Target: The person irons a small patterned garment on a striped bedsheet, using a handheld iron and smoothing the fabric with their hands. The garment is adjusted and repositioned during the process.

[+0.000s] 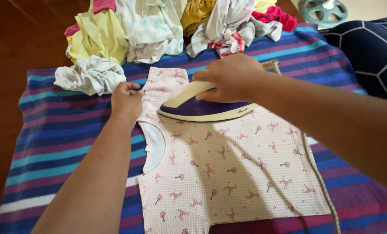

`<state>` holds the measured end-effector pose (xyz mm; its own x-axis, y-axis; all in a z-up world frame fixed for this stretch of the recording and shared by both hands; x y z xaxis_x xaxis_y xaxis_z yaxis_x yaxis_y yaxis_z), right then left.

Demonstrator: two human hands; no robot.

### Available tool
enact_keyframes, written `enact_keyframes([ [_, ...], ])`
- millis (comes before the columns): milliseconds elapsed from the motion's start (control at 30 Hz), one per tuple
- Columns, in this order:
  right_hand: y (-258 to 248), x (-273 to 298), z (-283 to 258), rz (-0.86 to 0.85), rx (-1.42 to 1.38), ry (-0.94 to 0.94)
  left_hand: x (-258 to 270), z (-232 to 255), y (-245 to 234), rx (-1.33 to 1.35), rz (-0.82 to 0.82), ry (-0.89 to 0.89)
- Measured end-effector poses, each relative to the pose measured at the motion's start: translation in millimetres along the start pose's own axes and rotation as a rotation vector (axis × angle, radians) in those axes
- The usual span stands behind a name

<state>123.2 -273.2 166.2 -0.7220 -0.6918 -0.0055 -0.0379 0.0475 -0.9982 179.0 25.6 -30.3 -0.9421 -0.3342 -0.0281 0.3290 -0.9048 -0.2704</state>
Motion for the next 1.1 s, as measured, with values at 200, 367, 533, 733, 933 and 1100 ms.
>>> enact_keyframes([
  [200, 9.1, -24.6, -38.0, 0.004, -0.009, 0.058, -7.9, -9.1, -24.6, 0.087, 0.119, -0.045],
  [367, 6.5, -16.8, -29.0, -0.019, -0.028, 0.103, 12.3, -2.4, -34.9, -0.032, 0.061, -0.043],
  [533, 3.6, 28.4, 32.6, 0.012, -0.006, 0.241, 46.5, 13.8, -38.7, -0.216, 0.023, -0.062],
  [733, -3.4, 100.6, 110.1, 0.077, 0.085, 0.411, 49.5, 17.5, -25.0, -0.287, -0.055, -0.077],
  [933, -7.3, 153.8, 162.5, 0.159, 0.107, 0.677, 47.5, 8.8, -11.0, -0.311, -0.072, -0.024],
  [1100, -17.6, 196.1, 209.9, 0.689, 0.012, 0.724, 49.3, 13.0, -10.0, -0.371, -0.052, 0.005],
])
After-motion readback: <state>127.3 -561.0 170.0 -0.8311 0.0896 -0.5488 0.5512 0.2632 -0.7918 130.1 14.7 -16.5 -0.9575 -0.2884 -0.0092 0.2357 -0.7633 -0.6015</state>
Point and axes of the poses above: each hand's wrist, its own x-axis away from the middle knuckle, its own y-axis out of the palm, z = x × y, the point moved 7 cm from there along -x, towards the middle knuckle, and after that the axes turned 3 degrees about -x, right-handed, at the moved point
